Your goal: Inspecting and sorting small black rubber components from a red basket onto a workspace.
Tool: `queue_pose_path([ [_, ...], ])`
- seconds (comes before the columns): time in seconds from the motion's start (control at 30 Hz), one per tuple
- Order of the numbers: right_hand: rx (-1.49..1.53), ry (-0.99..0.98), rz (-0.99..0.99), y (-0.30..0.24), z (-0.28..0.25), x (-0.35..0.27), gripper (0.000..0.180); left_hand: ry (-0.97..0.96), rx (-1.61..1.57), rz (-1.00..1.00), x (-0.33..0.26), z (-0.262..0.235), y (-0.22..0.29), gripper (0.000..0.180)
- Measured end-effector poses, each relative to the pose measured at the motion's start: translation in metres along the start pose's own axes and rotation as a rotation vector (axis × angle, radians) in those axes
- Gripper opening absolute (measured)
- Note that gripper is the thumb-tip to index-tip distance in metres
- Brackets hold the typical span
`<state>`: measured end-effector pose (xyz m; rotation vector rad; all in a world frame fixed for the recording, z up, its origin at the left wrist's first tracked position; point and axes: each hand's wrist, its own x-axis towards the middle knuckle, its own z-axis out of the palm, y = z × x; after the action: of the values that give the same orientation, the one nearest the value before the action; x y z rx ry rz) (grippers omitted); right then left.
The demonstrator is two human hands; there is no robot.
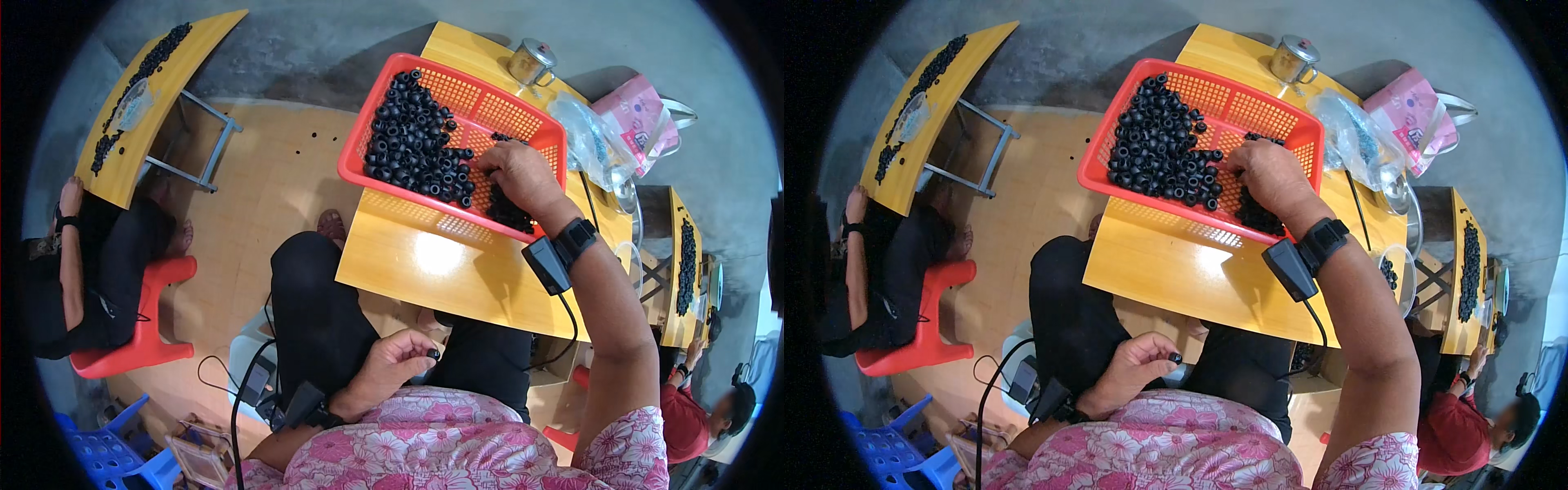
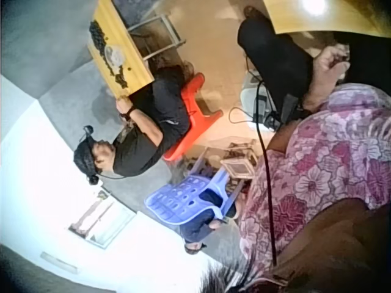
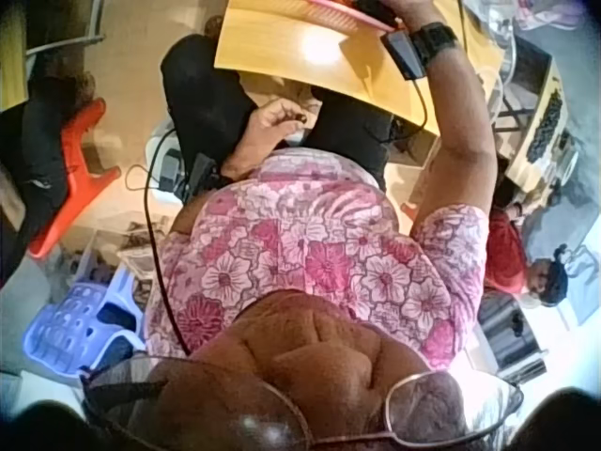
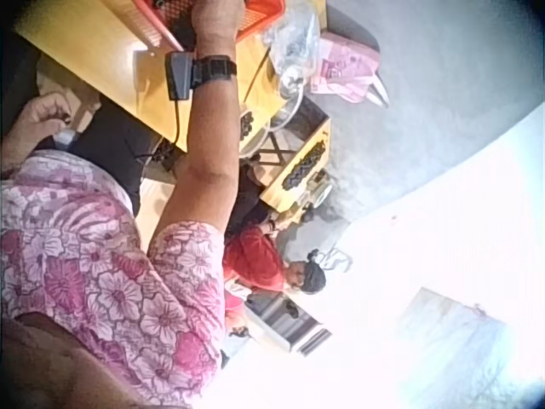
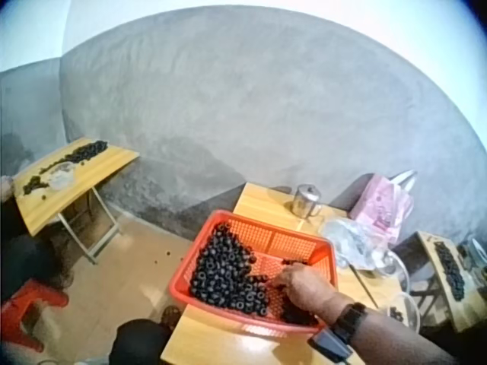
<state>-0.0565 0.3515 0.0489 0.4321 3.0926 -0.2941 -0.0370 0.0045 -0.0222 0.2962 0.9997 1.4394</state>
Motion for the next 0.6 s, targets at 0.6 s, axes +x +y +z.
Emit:
queue_pose_path([
  [0.6,0.965,0.159,0.139,-0.053,-0.054,-0.087,0.011,0.068,0.065,0.199,-0.015,0.005,-0.013,0.012],
])
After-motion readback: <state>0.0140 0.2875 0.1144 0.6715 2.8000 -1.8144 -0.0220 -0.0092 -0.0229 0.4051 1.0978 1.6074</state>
